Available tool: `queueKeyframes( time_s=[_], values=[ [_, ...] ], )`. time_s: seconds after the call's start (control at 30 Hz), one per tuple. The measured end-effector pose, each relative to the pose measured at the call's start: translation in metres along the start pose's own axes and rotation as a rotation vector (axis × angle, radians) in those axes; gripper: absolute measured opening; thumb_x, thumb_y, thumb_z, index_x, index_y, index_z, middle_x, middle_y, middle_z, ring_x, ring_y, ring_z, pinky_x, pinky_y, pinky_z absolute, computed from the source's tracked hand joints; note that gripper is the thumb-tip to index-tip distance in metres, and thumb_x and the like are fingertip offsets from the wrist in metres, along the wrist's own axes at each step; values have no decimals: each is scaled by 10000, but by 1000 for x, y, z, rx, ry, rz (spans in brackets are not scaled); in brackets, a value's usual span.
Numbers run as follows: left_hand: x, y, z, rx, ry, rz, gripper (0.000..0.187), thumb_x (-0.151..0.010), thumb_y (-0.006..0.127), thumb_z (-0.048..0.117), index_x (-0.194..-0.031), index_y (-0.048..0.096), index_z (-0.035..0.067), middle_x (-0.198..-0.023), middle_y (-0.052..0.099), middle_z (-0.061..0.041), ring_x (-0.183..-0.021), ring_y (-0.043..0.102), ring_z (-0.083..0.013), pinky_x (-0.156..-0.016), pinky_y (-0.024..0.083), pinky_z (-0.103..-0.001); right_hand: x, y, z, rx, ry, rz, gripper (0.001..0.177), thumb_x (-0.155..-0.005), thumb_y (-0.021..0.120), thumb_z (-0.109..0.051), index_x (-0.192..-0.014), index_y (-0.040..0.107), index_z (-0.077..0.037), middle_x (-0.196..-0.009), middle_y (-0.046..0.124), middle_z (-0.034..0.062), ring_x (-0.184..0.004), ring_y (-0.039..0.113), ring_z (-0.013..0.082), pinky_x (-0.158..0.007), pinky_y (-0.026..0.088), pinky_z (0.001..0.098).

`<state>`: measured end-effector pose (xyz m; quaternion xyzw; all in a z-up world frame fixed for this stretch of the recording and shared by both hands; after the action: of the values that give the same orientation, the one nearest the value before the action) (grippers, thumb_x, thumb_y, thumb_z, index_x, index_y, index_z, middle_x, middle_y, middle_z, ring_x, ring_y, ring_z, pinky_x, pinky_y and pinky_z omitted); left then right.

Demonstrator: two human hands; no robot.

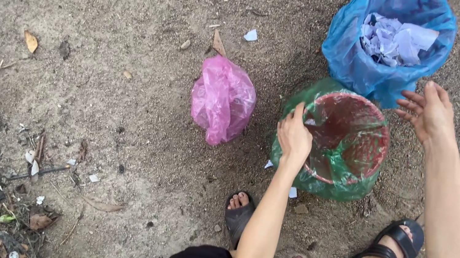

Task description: Lining a small red basket with colored plastic bags and transferring paper scraps between them while squatting outdoors.

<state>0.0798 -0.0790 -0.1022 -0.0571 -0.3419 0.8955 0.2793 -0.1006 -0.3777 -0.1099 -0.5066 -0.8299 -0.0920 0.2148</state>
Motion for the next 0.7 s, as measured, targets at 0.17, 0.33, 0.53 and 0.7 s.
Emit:
queueKeyframes(
  time_s=[0.17,0.33,0.53,0.7],
  values=[
    [-1,-7,5,42,14,60,579,-808,584,-83,-1366,579,73,-1148,689,-227,-1076,653,-424,-984,466,-537,-50,23,6,-54,175,-55,520,-1096,400,-567,-1441,438,-180,-1166,685,187,-849,670,261,-701,536,411],
    [-2,-6,6,81,-34,13,592,-801,570,-118,-1366,573,57,-1146,672,-247,-1053,647,-438,-973,471,-530,-87,41,57,-12,426,-120,385,-1067,489,-520,-1215,583,-177,-931,672,108,-678,583,203,-580,457,372],
    [-2,-7,7,122,-3,30,602,-794,564,-139,-1371,558,36,-1175,653,-263,-1057,645,-444,-966,478,-525,-105,34,77,-382,483,-147,104,-969,464,-122,-1049,501,-67,-829,588,51,-653,573,150,-585,451,323],
    [-1,0,1,84,-45,-10,597,-813,572,-91,-1388,559,69,-1186,653,-247,-1088,636,-440,-1007,463,-527,-34,22,16,-442,231,-102,122,-1008,527,-49,-1115,474,-71,-859,553,51,-612,519,156,-549,428,328]
  ],
)
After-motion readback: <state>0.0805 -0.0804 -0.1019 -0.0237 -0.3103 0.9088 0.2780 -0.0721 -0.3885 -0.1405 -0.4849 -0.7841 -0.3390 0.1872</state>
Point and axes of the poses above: each hand's wrist, its own x-axis away from the middle knuckle, its own y-axis out of the palm, z = x × y, the point moved 7 cm from there along -x, towards the middle knuckle
